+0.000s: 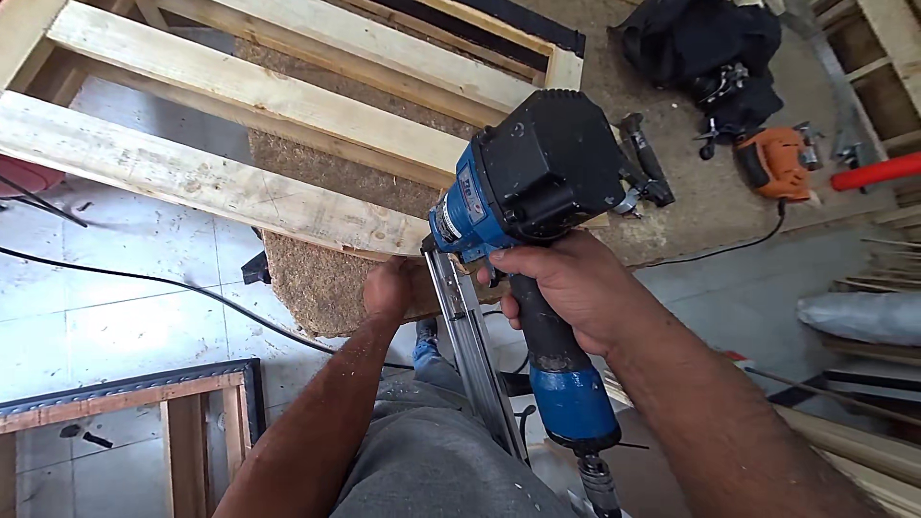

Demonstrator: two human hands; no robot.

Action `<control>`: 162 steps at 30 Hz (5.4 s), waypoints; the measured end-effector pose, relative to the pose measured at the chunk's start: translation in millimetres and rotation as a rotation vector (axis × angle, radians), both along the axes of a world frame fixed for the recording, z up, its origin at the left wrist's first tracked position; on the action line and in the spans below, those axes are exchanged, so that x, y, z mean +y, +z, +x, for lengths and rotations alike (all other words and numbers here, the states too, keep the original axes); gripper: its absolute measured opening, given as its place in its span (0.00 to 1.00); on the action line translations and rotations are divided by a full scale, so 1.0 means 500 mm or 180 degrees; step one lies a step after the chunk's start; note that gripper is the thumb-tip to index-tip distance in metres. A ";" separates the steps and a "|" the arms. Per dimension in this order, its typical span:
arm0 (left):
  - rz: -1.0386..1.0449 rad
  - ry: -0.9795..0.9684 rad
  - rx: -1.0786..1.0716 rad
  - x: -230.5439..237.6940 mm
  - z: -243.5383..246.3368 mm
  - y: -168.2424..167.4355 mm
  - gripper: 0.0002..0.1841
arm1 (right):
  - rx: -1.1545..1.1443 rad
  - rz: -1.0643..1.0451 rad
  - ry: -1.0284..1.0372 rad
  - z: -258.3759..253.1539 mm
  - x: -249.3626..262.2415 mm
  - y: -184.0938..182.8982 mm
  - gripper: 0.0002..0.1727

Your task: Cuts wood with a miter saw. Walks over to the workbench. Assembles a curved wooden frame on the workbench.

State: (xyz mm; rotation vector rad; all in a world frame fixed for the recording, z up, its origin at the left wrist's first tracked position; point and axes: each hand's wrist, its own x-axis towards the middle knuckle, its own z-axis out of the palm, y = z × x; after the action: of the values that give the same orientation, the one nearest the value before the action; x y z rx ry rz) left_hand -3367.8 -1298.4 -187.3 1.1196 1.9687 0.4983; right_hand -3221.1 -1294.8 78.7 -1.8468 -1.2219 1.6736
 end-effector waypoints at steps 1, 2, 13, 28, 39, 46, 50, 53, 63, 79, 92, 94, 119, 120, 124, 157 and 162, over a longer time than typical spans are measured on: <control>0.0011 -0.0009 0.0015 0.000 0.000 0.001 0.16 | -0.0017 0.0003 0.0015 -0.002 0.001 0.001 0.09; 0.0008 -0.0020 0.0037 0.000 0.000 0.002 0.16 | -0.0046 -0.0002 0.0020 -0.004 0.001 0.002 0.09; 0.0078 -0.0138 0.0223 -0.001 0.001 0.006 0.17 | -0.0145 0.0140 0.0104 -0.010 -0.005 0.015 0.09; 0.0000 -0.0290 -0.0124 -0.002 -0.016 0.019 0.19 | -0.0050 0.0017 0.0055 -0.028 0.002 0.003 0.09; 0.0009 -0.0260 -0.0214 -0.001 -0.019 0.023 0.17 | -0.0207 0.0006 0.0113 -0.048 0.005 0.009 0.09; 0.0109 -0.0217 -0.0233 -0.003 -0.020 0.019 0.17 | -0.0326 0.0175 0.0262 -0.030 -0.009 0.020 0.09; 0.0157 -0.0079 -0.0429 -0.006 -0.017 -0.004 0.18 | -0.0302 0.0458 0.0183 0.073 -0.074 -0.002 0.11; 0.0370 0.0054 -0.0818 -0.020 -0.022 -0.006 0.17 | -0.0329 0.0585 0.0058 0.154 -0.119 -0.050 0.15; 0.0620 0.1555 -0.1329 -0.086 -0.104 0.037 0.20 | -0.0284 0.0196 0.0130 0.296 -0.204 -0.182 0.16; 0.0534 0.2173 -0.1714 0.001 -0.076 0.035 0.14 | -0.0734 0.0127 0.0521 0.393 -0.181 -0.192 0.21; 0.0067 0.0809 -0.0833 -0.023 -0.167 0.028 0.16 | -0.0712 0.0160 0.0274 0.364 -0.233 -0.210 0.20; 0.0031 0.0670 -0.0807 -0.014 -0.176 0.023 0.16 | -0.0683 0.0190 0.0129 0.336 -0.250 -0.211 0.20; 0.0333 -0.0068 0.0127 -0.031 -0.182 0.001 0.16 | 0.0282 0.0353 -0.0514 -0.079 -0.107 -0.028 0.08; 0.0335 -0.0075 0.0144 -0.030 -0.182 0.000 0.16 | 0.0292 0.0351 -0.0553 -0.089 -0.100 -0.028 0.08; 0.0410 -0.0094 0.0187 -0.032 -0.183 -0.003 0.14 | 0.0263 0.0266 -0.0624 -0.112 -0.086 -0.025 0.09; 0.0341 -0.0269 0.0249 -0.027 -0.187 0.000 0.12 | -0.0014 0.0019 -0.0665 -0.171 -0.052 0.002 0.07; 0.0389 -0.0272 0.0194 -0.028 -0.189 0.007 0.14 | -0.0078 0.0043 -0.0650 -0.170 -0.049 0.000 0.08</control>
State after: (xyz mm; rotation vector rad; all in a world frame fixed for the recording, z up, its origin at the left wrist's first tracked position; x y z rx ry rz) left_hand -3462.2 -1312.2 -184.0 1.3034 1.9548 0.5507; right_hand -3306.4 -1319.4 78.6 -1.9178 -1.0125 1.5329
